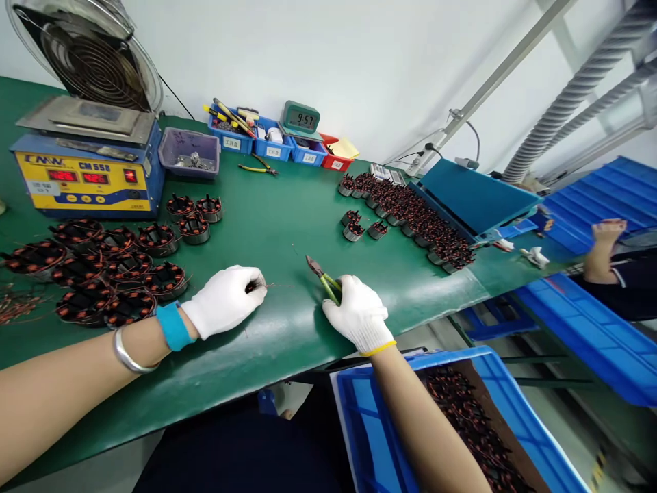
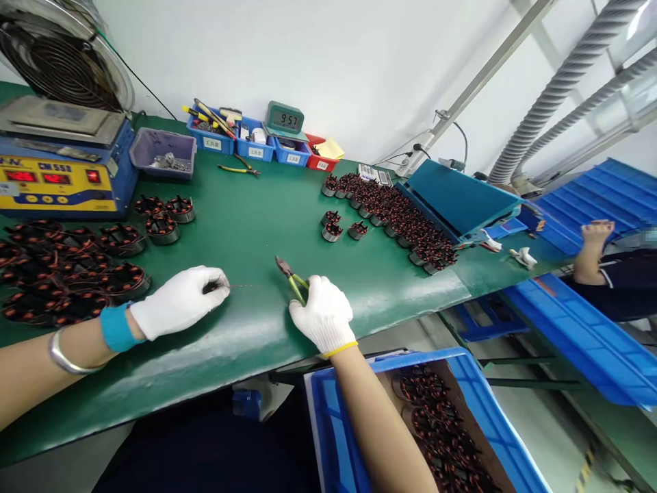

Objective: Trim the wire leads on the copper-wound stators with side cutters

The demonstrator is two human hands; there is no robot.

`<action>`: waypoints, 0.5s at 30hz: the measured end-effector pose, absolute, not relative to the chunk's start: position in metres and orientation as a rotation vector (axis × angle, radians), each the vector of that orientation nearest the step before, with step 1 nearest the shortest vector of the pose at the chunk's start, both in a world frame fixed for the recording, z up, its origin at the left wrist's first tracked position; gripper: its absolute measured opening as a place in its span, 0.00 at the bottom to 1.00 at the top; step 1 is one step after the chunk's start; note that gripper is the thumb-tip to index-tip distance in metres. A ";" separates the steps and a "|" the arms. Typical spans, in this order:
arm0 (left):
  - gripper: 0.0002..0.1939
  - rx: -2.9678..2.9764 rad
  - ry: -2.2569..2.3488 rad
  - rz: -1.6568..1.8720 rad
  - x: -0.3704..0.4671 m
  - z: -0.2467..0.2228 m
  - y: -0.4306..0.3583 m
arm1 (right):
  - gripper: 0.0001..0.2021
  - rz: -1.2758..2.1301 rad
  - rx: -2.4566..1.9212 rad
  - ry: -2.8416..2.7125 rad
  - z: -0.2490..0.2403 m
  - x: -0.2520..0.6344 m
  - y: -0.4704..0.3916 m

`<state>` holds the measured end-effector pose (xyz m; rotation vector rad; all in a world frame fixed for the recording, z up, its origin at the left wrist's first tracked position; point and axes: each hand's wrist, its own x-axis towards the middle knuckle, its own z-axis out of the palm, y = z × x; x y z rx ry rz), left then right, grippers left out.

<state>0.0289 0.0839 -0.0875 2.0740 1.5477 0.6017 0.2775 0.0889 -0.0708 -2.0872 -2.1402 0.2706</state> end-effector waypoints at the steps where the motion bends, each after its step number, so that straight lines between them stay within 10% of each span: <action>1: 0.13 2.082 1.548 0.608 0.029 -0.089 0.084 | 0.19 0.499 -2.012 -2.048 -0.070 0.279 0.086; 7: 0.12 2.098 1.530 0.631 0.030 -0.091 0.086 | 0.29 2.027 -1.309 -1.599 -0.071 0.267 0.055; 15: 0.13 2.114 1.529 0.655 0.030 -0.094 0.086 | 0.25 2.272 -1.241 -1.416 -0.078 0.258 0.053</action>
